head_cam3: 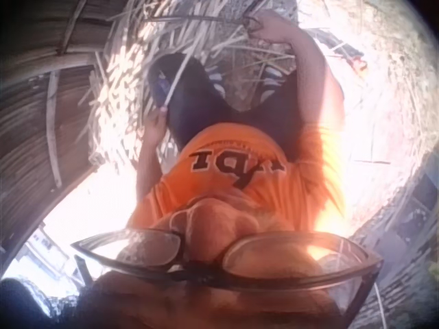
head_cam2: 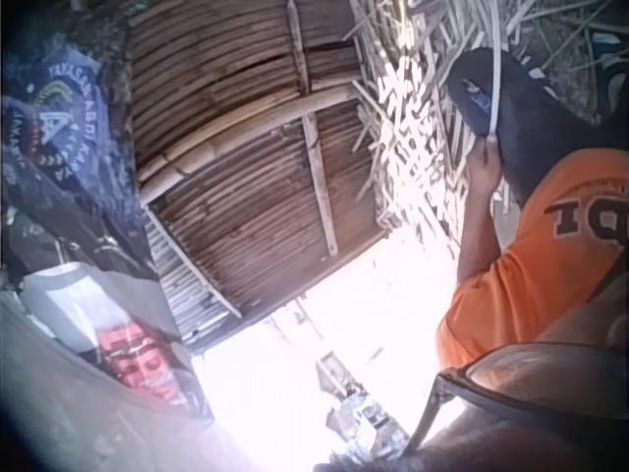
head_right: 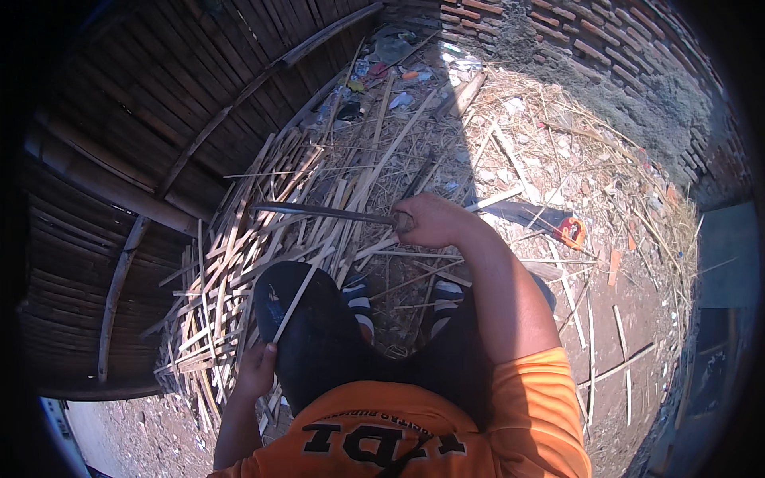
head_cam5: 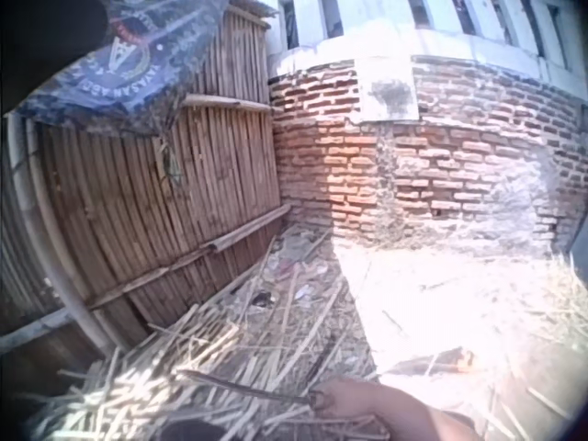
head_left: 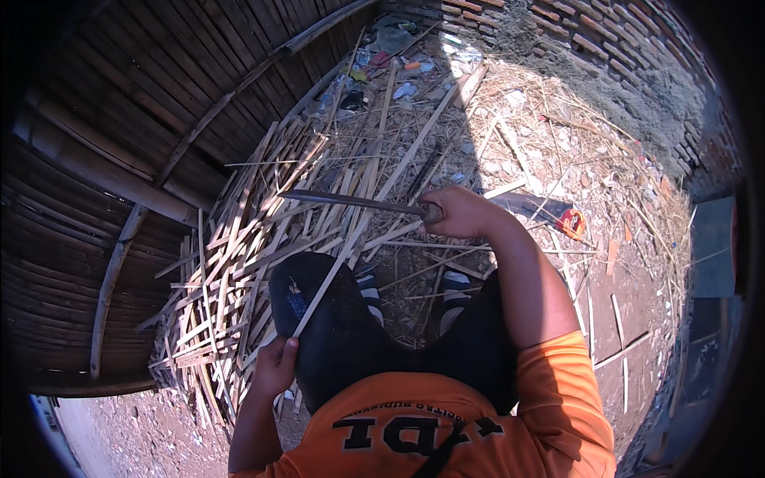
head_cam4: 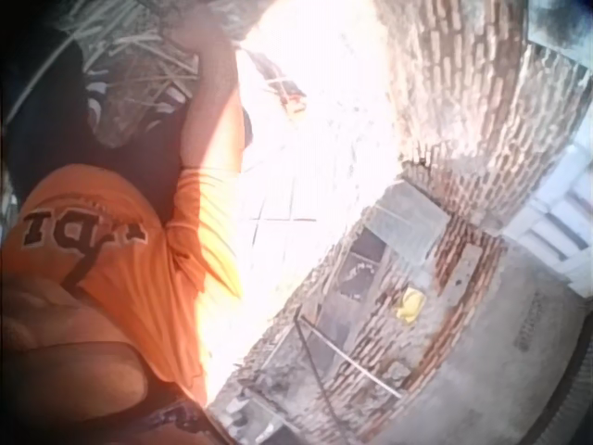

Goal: The person uses a billhook tool to shave and smooth long strips of bamboo, holding the bamboo in one hand and scraping the tool along its surface while sitting on the ground.

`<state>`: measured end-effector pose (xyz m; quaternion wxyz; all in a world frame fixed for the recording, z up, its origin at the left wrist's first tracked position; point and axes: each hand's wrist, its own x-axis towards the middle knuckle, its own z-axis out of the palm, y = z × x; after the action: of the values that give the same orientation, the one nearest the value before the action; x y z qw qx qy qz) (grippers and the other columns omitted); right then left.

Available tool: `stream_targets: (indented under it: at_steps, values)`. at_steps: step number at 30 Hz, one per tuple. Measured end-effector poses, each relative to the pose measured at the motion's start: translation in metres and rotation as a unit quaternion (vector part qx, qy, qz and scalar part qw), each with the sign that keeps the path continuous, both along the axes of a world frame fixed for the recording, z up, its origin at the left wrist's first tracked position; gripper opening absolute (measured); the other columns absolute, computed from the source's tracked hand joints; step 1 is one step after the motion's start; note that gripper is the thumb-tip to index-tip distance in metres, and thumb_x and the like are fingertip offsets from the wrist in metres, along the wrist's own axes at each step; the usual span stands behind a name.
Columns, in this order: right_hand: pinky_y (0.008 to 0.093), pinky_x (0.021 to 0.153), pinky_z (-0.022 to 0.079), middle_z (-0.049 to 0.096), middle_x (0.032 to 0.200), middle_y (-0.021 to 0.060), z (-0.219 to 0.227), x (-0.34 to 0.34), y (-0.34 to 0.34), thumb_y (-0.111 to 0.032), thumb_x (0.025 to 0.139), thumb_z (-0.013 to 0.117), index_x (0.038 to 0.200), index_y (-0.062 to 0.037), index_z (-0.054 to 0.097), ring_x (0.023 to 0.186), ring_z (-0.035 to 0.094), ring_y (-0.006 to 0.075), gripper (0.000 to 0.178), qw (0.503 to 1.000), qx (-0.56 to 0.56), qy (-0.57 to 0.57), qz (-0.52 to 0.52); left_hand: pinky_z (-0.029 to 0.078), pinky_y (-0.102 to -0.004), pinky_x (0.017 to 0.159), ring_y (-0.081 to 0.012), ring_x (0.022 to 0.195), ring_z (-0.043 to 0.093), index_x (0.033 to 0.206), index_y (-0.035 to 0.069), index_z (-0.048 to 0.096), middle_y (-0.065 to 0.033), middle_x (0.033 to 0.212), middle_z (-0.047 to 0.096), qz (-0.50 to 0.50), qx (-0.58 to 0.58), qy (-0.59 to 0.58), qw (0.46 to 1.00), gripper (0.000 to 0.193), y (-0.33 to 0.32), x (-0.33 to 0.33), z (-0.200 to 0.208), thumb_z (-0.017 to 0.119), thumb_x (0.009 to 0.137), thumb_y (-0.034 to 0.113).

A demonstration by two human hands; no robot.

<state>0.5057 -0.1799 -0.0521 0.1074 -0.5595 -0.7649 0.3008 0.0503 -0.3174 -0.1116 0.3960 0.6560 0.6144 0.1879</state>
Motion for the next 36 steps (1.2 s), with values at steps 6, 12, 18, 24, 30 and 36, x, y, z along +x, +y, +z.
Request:
stream_targets:
  at_steps: [6,12,18,24,30,36]
  values:
    - [0.0472,0.084,0.053,0.070,0.094,0.0249,-0.012,0.021,0.009,-0.032,0.083,0.080,0.118,-0.0021,0.068,0.092,0.070,0.0400,0.048,0.985,0.038,0.061,-0.155,0.047,-0.0381,0.064,-0.0187,0.067,0.059,0.087,-0.003,0.064,-0.0123,0.069,0.062,-0.002,-0.017,0.075,0.997,0.052,0.005,0.009,0.011,0.051,0.107,0.043]
    - [0.0519,0.080,0.053,0.070,0.088,0.0234,0.019,-0.054,-0.026,-0.031,0.083,0.077,0.105,-0.0027,0.068,0.091,0.068,0.0442,0.037,0.986,0.041,-0.065,0.145,0.046,-0.0381,0.058,-0.0196,0.060,0.060,0.083,-0.003,0.062,-0.0144,0.062,0.060,-0.015,0.021,0.037,0.999,0.048,0.002,0.004,0.008,0.056,0.106,0.039]
    - [0.0464,0.085,0.055,0.074,0.100,0.0232,-0.023,0.067,0.020,-0.030,0.084,0.078,0.123,-0.0003,0.067,0.097,0.072,0.0374,0.050,0.939,0.126,-0.041,-0.317,0.044,-0.0370,0.057,-0.0161,0.059,0.055,0.084,-0.002,0.062,-0.0111,0.061,0.057,-0.009,0.027,0.025,0.999,0.044,0.004,0.010,0.013,0.056,0.106,0.036]
    - [0.0381,0.084,0.054,0.073,0.098,0.0228,-0.013,0.075,0.007,-0.035,0.085,0.080,0.124,0.0057,0.066,0.096,0.072,0.0270,0.058,0.912,0.135,0.058,-0.384,0.033,-0.0303,0.054,-0.0071,0.061,0.039,0.081,0.001,0.057,0.0007,0.061,0.046,0.042,0.038,0.009,0.998,0.043,0.030,-0.021,0.035,0.053,0.109,0.033]
    - [0.0351,0.079,0.052,0.073,0.094,0.0127,-0.006,0.078,0.001,-0.031,0.086,0.083,0.110,0.0048,0.067,0.084,0.066,0.0196,0.046,0.892,0.144,0.138,-0.405,0.036,-0.0331,0.057,-0.0122,0.063,0.043,0.086,0.001,0.060,-0.0042,0.064,0.049,0.115,0.156,0.084,0.977,0.043,0.096,-0.060,0.017,0.052,0.109,0.036]
    - [0.0326,0.068,0.048,0.065,0.078,0.0030,0.008,0.059,0.004,-0.028,0.088,0.081,0.100,0.0018,0.068,0.070,0.056,0.0138,0.035,0.877,0.096,0.164,-0.440,0.040,-0.0564,0.112,-0.0521,0.137,0.044,0.152,0.002,0.040,-0.0340,0.150,0.041,0.106,0.088,0.357,0.924,0.082,0.147,-0.102,-0.049,0.067,0.093,0.053]
